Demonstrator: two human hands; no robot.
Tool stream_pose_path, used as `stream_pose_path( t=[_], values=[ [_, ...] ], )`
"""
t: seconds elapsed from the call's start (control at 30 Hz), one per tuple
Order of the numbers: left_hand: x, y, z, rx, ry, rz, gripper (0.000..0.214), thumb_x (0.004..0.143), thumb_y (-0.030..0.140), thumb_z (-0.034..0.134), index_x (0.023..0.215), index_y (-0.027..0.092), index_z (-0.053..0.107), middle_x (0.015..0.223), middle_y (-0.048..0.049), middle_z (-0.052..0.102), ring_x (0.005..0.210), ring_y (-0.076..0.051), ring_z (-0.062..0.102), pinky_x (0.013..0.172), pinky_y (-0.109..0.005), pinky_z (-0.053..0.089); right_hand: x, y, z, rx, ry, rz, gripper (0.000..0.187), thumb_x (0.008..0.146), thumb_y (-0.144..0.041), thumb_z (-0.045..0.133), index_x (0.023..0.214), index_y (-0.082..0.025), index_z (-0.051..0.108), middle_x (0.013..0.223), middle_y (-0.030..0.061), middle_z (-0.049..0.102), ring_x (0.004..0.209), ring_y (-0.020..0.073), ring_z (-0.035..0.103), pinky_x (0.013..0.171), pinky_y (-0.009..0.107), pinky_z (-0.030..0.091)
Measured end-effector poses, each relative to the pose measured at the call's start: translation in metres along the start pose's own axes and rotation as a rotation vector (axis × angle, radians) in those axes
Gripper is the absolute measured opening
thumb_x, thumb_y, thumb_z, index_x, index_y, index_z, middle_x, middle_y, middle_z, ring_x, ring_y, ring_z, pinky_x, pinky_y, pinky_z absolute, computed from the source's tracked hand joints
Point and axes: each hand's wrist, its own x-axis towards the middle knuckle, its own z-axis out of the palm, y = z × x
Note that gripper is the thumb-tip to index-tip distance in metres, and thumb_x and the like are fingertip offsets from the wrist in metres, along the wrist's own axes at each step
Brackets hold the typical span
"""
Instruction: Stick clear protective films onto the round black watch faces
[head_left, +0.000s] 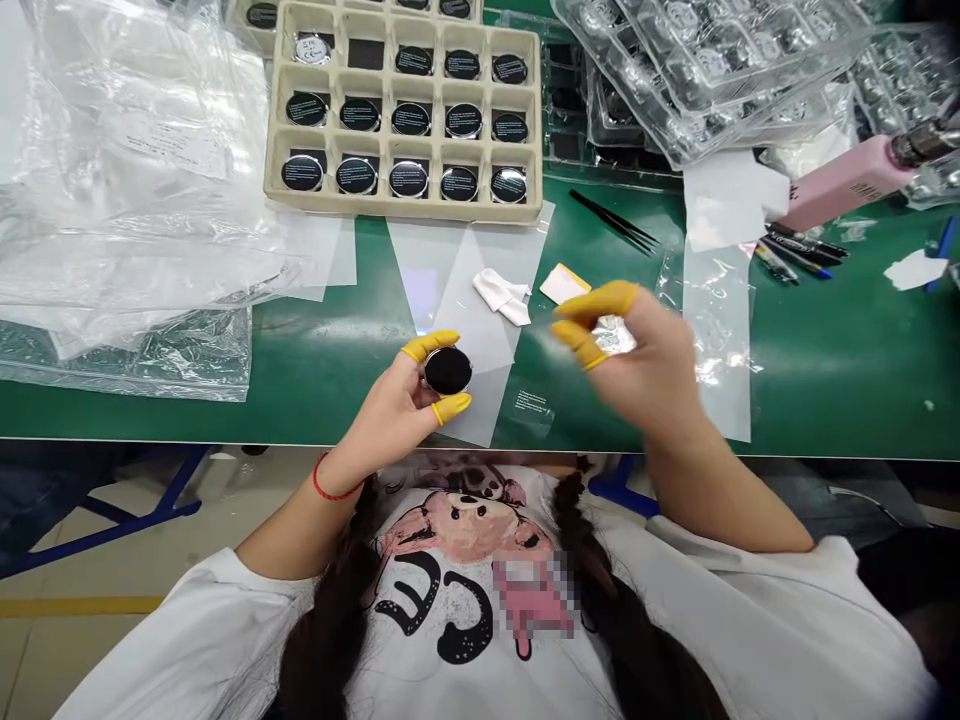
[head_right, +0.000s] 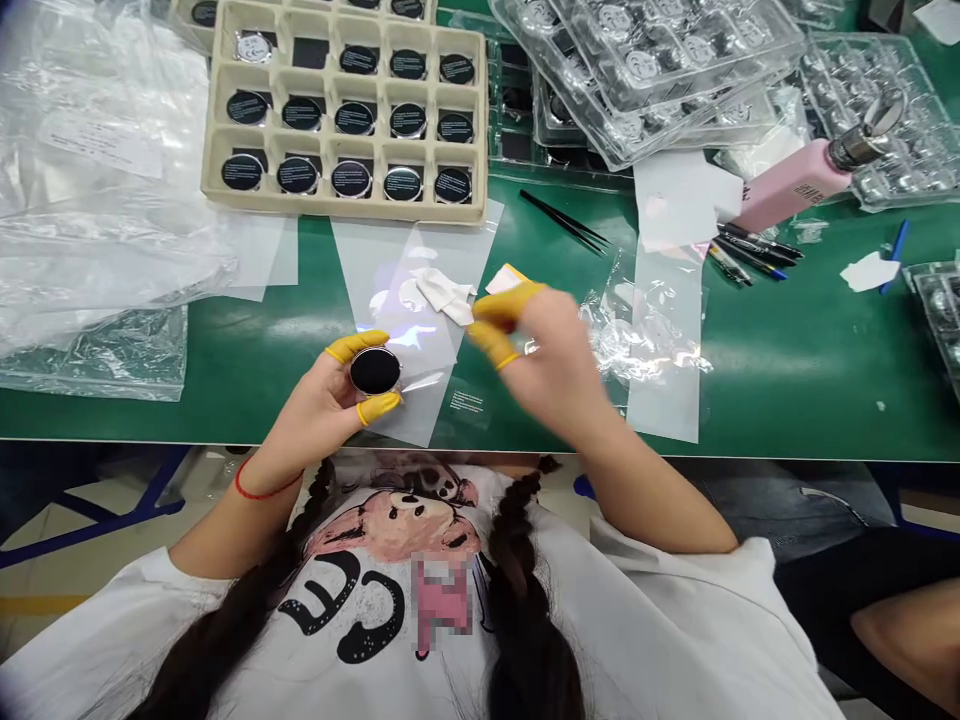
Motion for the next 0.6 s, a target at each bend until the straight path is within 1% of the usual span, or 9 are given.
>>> stream_pose_path(
  t=[0.07, 0.1, 0.13, 0.2, 0.27, 0.33, 0.4, 0.5, 0.6],
  values=[
    [0.0, 0.002, 0.0, -0.014, -0.025, -0.027, 0.061, 0.079, 0.026, 0.081, 0.132, 0.021, 0.052, 0.115, -0.0068, 0.068, 0.096, -0.015, 0.069, 0.083, -0.027, 0.061, -0.005, 0.028, -0.013, -0.168, -0.003, 0.321, 0.019, 0.086, -0.02, 0.064, 0.105, -0.021, 0.064, 0.095, 0.0076, 0.069, 0.087, 0.0255, 0.062, 0.086, 0.047, 0.051],
    [0.0, 0.002, 0.0, -0.012, -0.038, -0.036, 0.061, 0.078, 0.025, 0.081, 0.132, 0.021, 0.052, 0.112, -0.0062, 0.068, 0.094, -0.015, 0.07, 0.083, -0.027, 0.061, -0.006, 0.038, -0.016, -0.253, -0.015, 0.405, 0.019, 0.084, -0.018, 0.064, 0.103, -0.019, 0.064, 0.099, 0.0107, 0.069, 0.092, 0.0288, 0.062, 0.088, 0.051, 0.05],
    [-0.001, 0.003, 0.0, -0.005, -0.047, -0.04, 0.06, 0.078, 0.024, 0.081, 0.131, 0.021, 0.052, 0.109, -0.0054, 0.068, 0.092, -0.015, 0.07, 0.082, -0.027, 0.061, -0.005, 0.044, -0.014, -0.316, -0.025, 0.429, 0.019, 0.083, -0.016, 0.063, 0.101, -0.018, 0.064, 0.106, 0.014, 0.068, 0.097, 0.0321, 0.062, 0.09, 0.055, 0.049],
    [-0.001, 0.004, 0.0, 0.006, -0.049, -0.045, 0.058, 0.078, 0.024, 0.081, 0.128, 0.021, 0.051, 0.102, -0.0031, 0.068, 0.088, -0.014, 0.07, 0.081, -0.026, 0.061, 0.005, 0.044, -0.002, -0.343, -0.01, 0.331, 0.017, 0.087, -0.018, 0.06, 0.103, -0.018, 0.064, 0.119, 0.0177, 0.065, 0.11, 0.036, 0.059, 0.096, 0.057, 0.047],
    [-0.002, 0.006, 0.001, -0.001, -0.043, -0.06, 0.058, 0.079, 0.025, 0.082, 0.126, 0.021, 0.049, 0.095, -0.0011, 0.07, 0.086, -0.013, 0.072, 0.081, -0.025, 0.061, 0.024, 0.034, 0.019, -0.264, -0.008, 0.16, 0.019, 0.092, -0.024, 0.057, 0.11, -0.02, 0.062, 0.124, 0.0162, 0.063, 0.114, 0.0346, 0.058, 0.098, 0.054, 0.047],
    [-0.003, 0.008, 0.003, -0.032, -0.039, -0.083, 0.058, 0.078, 0.026, 0.083, 0.124, 0.021, 0.048, 0.092, -0.0005, 0.072, 0.087, -0.014, 0.074, 0.082, -0.026, 0.061, 0.046, 0.025, 0.042, -0.197, -0.07, 0.061, 0.021, 0.093, -0.027, 0.059, 0.113, -0.02, 0.061, 0.118, 0.0146, 0.065, 0.11, 0.0324, 0.059, 0.095, 0.05, 0.049],
    [-0.005, 0.01, 0.004, -0.076, -0.034, -0.098, 0.059, 0.078, 0.026, 0.084, 0.124, 0.021, 0.048, 0.092, -0.0009, 0.073, 0.088, -0.015, 0.076, 0.083, -0.026, 0.061, 0.062, 0.019, 0.057, -0.179, -0.144, 0.048, 0.014, 0.092, -0.022, 0.059, 0.106, -0.018, 0.062, 0.108, 0.0139, 0.066, 0.101, 0.0299, 0.06, 0.088, 0.046, 0.049],
    [-0.006, 0.011, 0.006, -0.137, -0.007, -0.115, 0.058, 0.079, 0.027, 0.083, 0.125, 0.02, 0.049, 0.093, -0.0012, 0.075, 0.088, -0.015, 0.076, 0.085, -0.026, 0.061, 0.063, 0.007, 0.058, -0.091, -0.136, -0.019, 0.005, 0.093, -0.017, 0.058, 0.094, -0.018, 0.062, 0.095, 0.0099, 0.067, 0.088, 0.0236, 0.059, 0.079, 0.039, 0.046],
    [-0.005, 0.007, 0.004, -0.137, 0.032, -0.096, 0.061, 0.076, 0.027, 0.085, 0.125, 0.02, 0.05, 0.086, 0.0014, 0.073, 0.08, -0.014, 0.074, 0.076, -0.023, 0.059, 0.041, -0.019, 0.049, 0.073, -0.089, -0.344, 0.008, 0.099, -0.025, 0.058, 0.095, -0.021, 0.064, 0.09, 0.0046, 0.067, 0.084, 0.0182, 0.057, 0.079, 0.036, 0.044]
  ],
)
